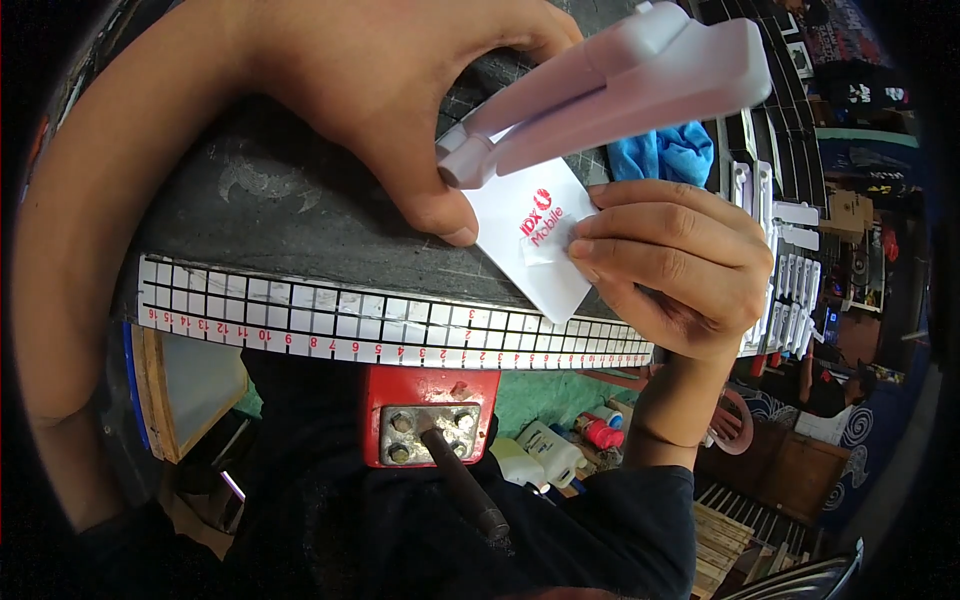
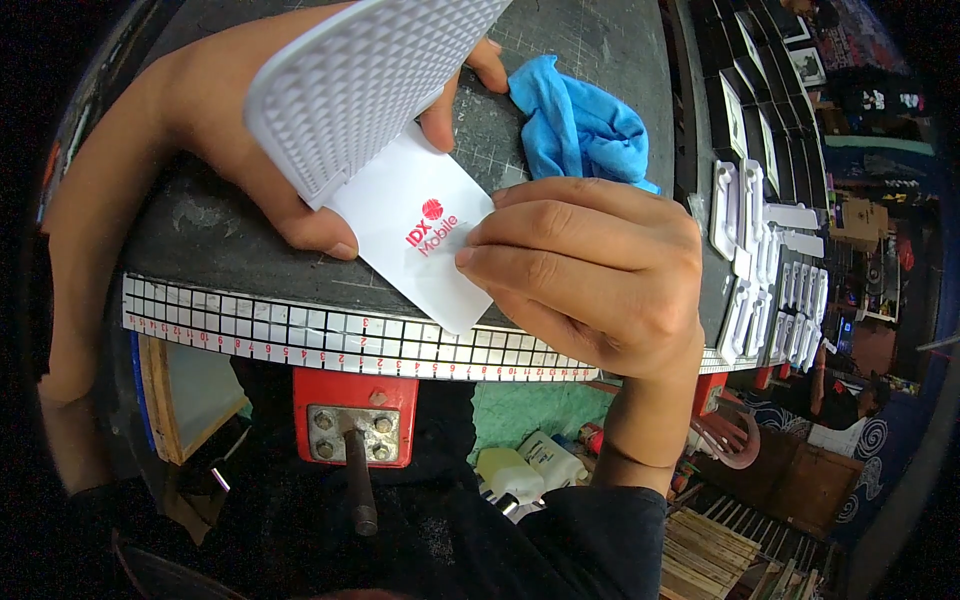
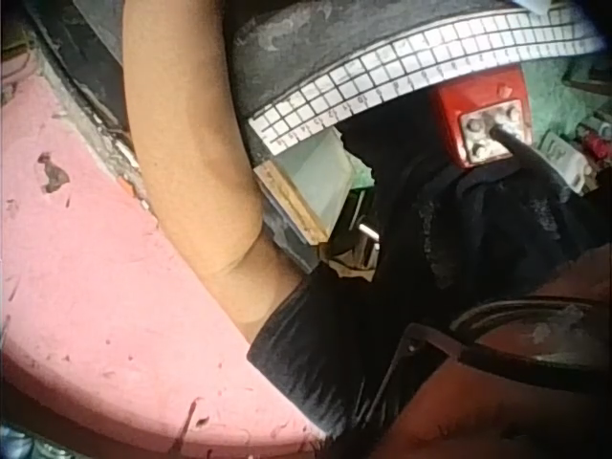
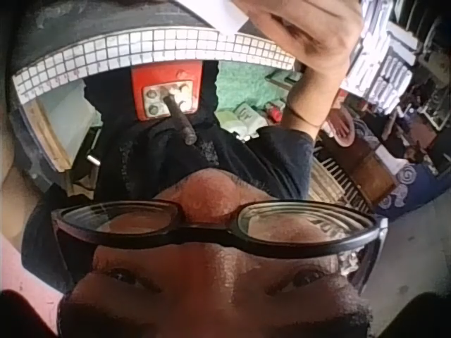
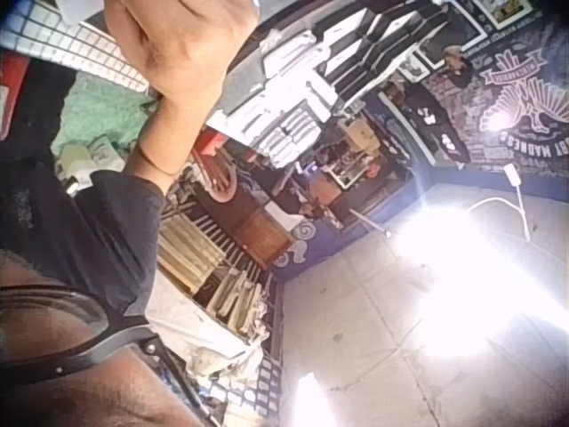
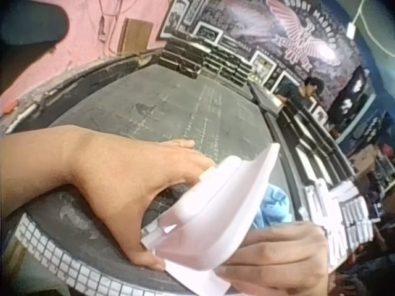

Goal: Assembling and cleaning white plastic mobile phone stands.

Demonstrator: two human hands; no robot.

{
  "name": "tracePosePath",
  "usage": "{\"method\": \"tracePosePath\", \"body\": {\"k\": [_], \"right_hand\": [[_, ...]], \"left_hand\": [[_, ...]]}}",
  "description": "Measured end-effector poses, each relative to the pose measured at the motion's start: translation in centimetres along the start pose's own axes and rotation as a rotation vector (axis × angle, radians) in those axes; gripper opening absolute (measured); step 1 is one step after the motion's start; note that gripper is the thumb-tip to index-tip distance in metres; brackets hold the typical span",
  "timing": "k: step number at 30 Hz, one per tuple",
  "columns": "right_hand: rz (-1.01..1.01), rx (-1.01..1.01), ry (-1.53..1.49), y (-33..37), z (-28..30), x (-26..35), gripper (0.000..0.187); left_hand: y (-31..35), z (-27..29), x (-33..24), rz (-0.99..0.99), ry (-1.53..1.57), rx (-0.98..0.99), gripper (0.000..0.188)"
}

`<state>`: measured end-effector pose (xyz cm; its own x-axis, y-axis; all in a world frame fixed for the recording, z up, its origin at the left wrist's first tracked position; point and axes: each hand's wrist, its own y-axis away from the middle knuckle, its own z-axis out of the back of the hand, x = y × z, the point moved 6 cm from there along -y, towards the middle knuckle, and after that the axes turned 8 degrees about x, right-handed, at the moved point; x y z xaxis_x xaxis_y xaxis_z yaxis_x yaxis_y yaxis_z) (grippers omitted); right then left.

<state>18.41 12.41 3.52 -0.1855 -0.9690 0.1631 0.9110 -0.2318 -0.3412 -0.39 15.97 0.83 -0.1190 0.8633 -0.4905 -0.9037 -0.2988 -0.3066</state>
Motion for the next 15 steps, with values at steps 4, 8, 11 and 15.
{"method": "tracePosePath", "body": {"k": [4, 8, 11, 15], "right_hand": [[0.011, 0.002, -0.001, 0.07, 0.00, -0.04, 0.016], [0.016, -0.004, -0.004, 0.18, -0.04, -0.09, 0.017], [0.013, -0.008, -0.001, 0.25, -0.06, -0.08, 0.017], [0.009, -0.004, -0.005, 0.29, -0.04, -0.08, 0.017]], "left_hand": [[-0.03, 0.05, 0.03, 0.009, -0.012, 0.008, 0.092], [-0.05, 0.07, 0.06, 0.005, -0.021, 0.017, 0.092], [-0.04, 0.01, 0.00, -0.012, -0.024, 0.003, 0.093], [-0.04, 0.05, -0.09, -0.026, -0.026, -0.009, 0.094]]}}
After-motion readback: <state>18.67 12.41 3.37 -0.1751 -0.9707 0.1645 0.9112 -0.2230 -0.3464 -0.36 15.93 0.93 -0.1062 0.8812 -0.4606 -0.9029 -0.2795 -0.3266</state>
